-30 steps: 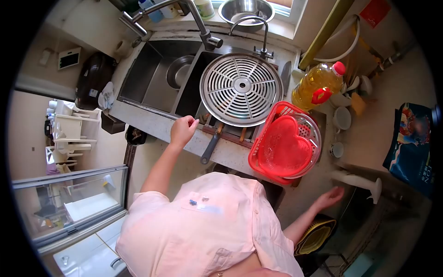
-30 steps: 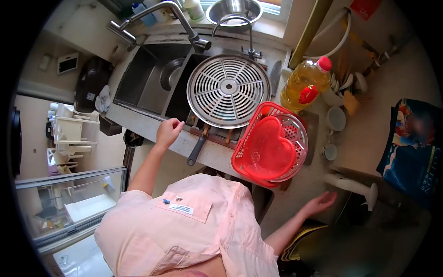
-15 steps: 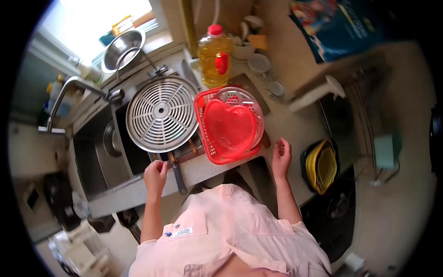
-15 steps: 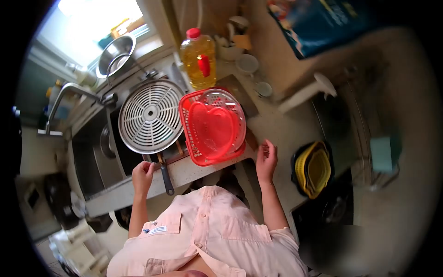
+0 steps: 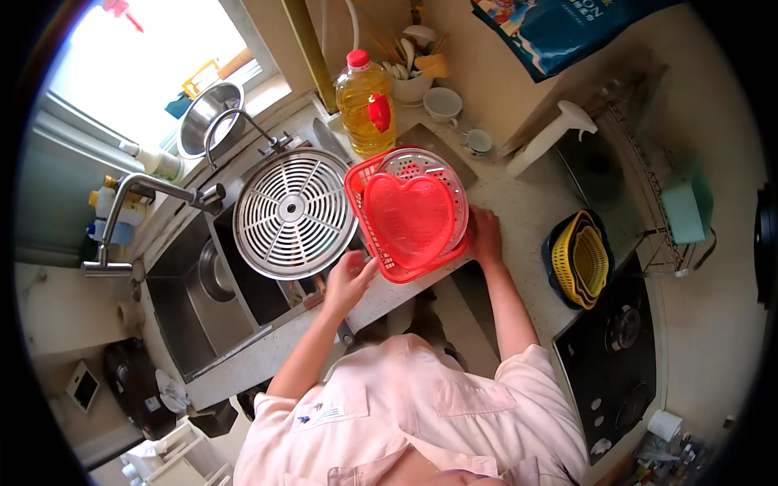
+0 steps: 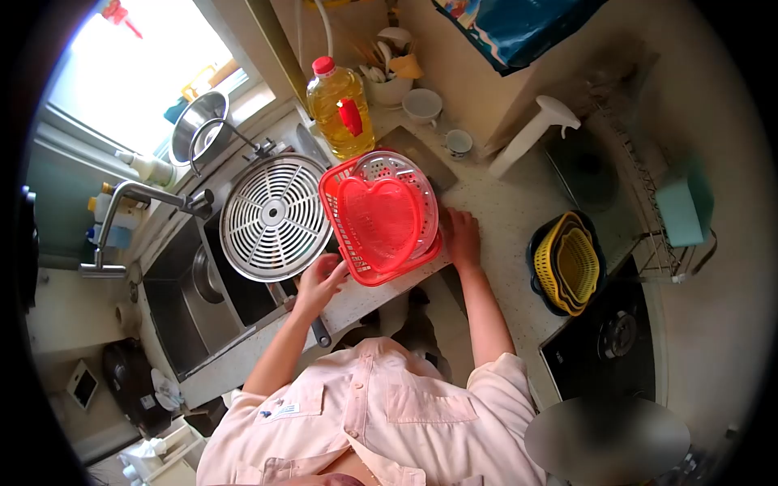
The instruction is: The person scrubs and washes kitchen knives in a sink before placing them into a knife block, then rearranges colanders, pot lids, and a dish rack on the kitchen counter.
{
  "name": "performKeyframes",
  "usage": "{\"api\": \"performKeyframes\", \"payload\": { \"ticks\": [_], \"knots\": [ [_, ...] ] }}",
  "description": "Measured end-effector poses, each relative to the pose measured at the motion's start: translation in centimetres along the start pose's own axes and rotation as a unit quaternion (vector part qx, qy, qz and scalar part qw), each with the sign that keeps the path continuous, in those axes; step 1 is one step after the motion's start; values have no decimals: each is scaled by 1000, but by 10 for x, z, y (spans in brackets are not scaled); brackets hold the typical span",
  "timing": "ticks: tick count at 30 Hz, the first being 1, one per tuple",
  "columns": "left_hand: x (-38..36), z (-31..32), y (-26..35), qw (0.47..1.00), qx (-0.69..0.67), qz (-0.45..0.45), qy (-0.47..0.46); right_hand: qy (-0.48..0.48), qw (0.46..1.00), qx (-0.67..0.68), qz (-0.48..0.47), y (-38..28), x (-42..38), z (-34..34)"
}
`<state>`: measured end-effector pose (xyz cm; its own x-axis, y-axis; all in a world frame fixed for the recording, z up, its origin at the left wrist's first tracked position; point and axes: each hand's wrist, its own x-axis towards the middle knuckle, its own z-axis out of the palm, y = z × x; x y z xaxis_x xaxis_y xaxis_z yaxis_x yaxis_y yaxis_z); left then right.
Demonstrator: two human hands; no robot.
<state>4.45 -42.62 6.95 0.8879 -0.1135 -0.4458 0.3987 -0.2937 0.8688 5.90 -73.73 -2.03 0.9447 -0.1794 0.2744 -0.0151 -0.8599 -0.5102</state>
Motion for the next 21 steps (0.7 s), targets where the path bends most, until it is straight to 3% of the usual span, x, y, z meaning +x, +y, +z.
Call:
{"api": "performKeyframes", "payload": {
  "ticks": [4,7,10,12,17,21],
  "knots": [
    [33,29,8,995,-60,-77,-34,-12,999,0,33,0,10,-16],
    [52,34,-2,999,6,-32,-20,30,999,-39,15,-9,10,-23],
    [40,28,8,997,-48,-62,-10,49,999,19,15,-21,1,-28],
    [31,19,-7,993,-104,-53,-7,53,997,47,-2,-28,-3,-32],
    [-31,-26,41,985,-167,-46,11,17,995,102,-7,-48,-16,-8],
    [-69,-83,59,989,-135,-2,67,-20,996,85,15,-77,-14,19]
  ]
}}
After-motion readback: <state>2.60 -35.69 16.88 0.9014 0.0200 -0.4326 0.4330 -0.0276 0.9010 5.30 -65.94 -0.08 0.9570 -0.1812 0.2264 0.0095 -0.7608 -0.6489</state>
